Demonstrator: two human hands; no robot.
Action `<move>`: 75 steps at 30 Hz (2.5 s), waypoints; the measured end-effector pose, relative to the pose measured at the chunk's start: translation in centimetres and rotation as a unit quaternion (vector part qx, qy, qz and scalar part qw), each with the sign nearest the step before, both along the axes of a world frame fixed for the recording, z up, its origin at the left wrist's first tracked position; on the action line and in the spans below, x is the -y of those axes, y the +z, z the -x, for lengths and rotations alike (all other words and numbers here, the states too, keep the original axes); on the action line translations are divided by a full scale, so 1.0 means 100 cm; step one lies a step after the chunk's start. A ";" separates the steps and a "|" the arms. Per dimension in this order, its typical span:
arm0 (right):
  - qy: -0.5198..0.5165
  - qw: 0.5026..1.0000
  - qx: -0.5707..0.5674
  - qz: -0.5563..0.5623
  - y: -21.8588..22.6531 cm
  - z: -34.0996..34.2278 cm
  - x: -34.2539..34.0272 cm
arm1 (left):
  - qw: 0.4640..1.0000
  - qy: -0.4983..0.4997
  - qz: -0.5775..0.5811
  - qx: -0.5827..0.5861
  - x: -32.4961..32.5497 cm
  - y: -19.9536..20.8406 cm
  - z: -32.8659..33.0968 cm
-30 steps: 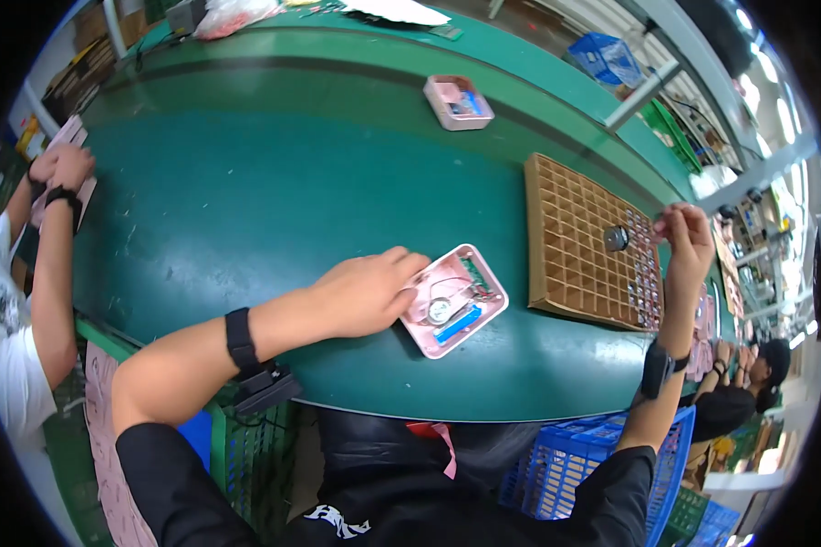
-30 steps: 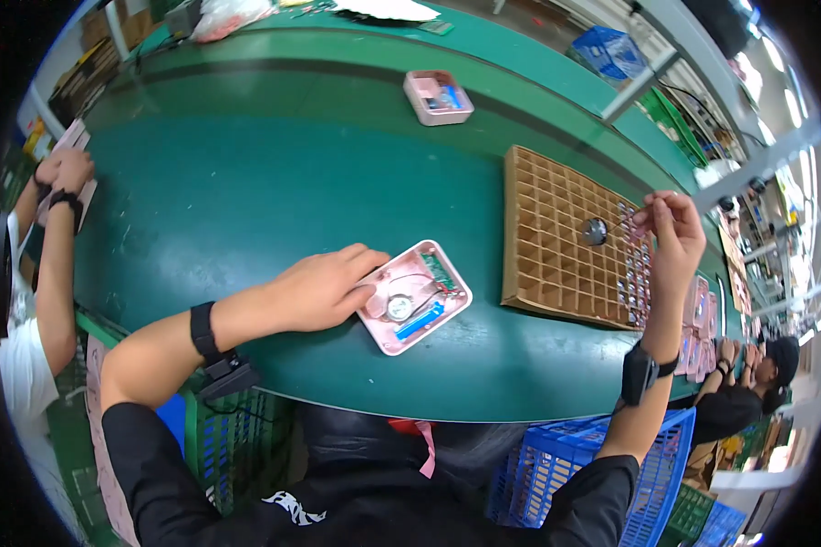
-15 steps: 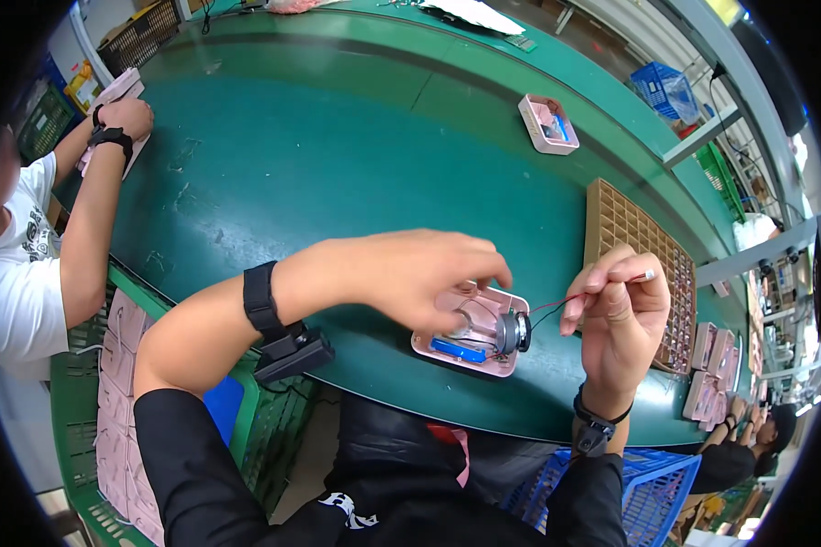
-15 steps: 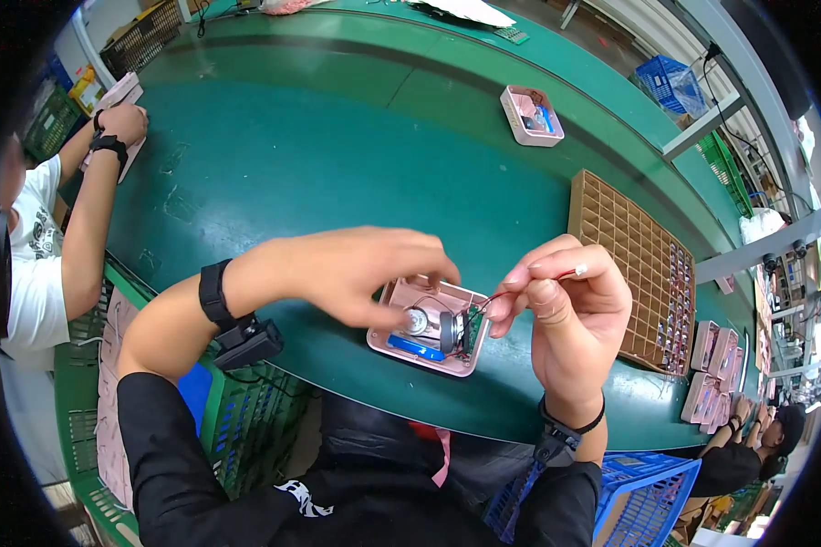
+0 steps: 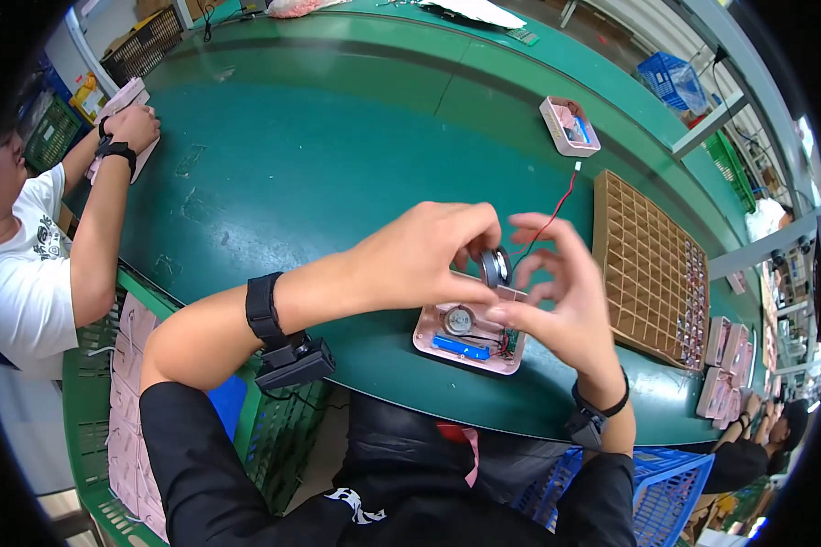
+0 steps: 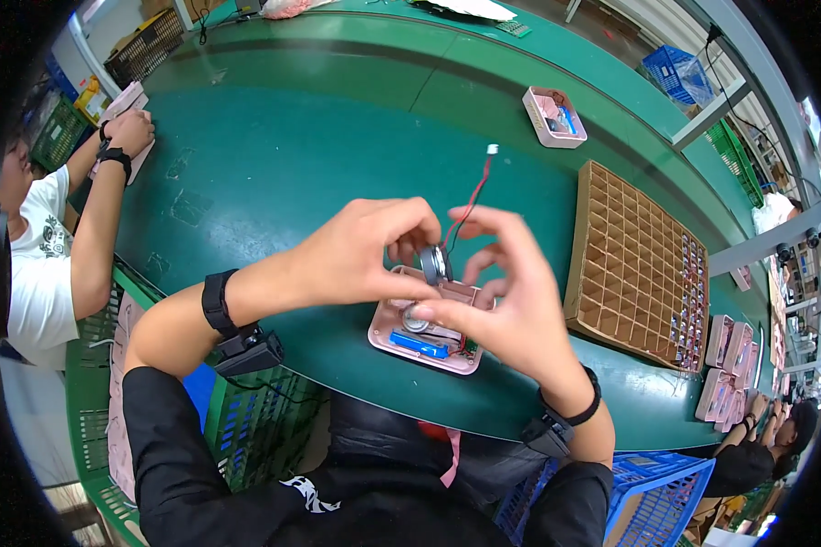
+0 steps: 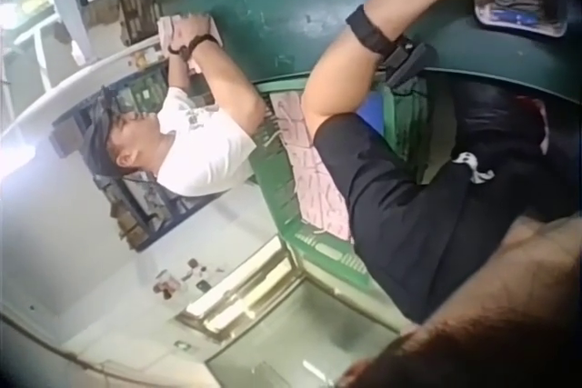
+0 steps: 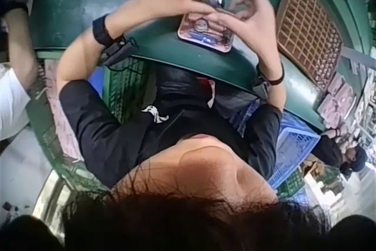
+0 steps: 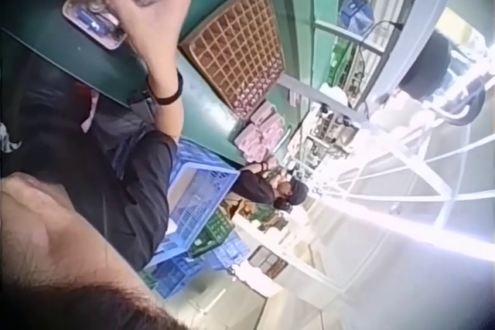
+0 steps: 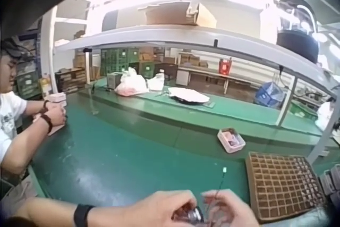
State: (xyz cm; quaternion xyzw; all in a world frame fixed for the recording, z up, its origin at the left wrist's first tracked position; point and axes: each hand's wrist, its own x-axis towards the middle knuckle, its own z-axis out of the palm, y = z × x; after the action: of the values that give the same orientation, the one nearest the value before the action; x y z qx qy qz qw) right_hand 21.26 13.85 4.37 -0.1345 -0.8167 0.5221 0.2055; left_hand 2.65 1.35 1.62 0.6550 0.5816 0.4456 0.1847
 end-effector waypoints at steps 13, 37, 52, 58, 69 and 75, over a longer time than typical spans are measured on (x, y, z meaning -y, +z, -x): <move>0.079 0.975 -0.057 0.197 -0.058 0.007 -0.028 | 0.985 0.005 -0.072 -0.159 -0.005 -0.003 0.006; 0.148 0.982 0.027 -0.111 -0.113 -0.058 -0.035 | 0.977 0.004 0.109 -0.183 -0.001 -0.031 -0.012; 0.149 0.982 0.011 -0.113 -0.109 -0.055 -0.034 | 0.974 0.015 0.111 -0.197 -0.003 -0.029 -0.013; 0.141 0.984 0.008 -0.113 -0.108 -0.055 -0.033 | 0.970 -0.008 0.113 -0.217 -0.003 -0.027 -0.010; 0.147 0.979 0.016 -0.144 -0.108 -0.056 -0.035 | 0.971 -0.016 0.124 -0.203 -0.002 -0.026 -0.008; 0.145 0.979 0.021 -0.140 -0.106 -0.056 -0.035 | 0.970 -0.031 0.120 -0.211 -0.005 -0.027 -0.007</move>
State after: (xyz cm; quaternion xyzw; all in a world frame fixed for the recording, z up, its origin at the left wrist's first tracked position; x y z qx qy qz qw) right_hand 26.89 17.30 -6.27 0.0049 -0.8968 0.4237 0.1274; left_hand 3.39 1.80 -1.10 0.7249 0.6362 0.2185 0.1484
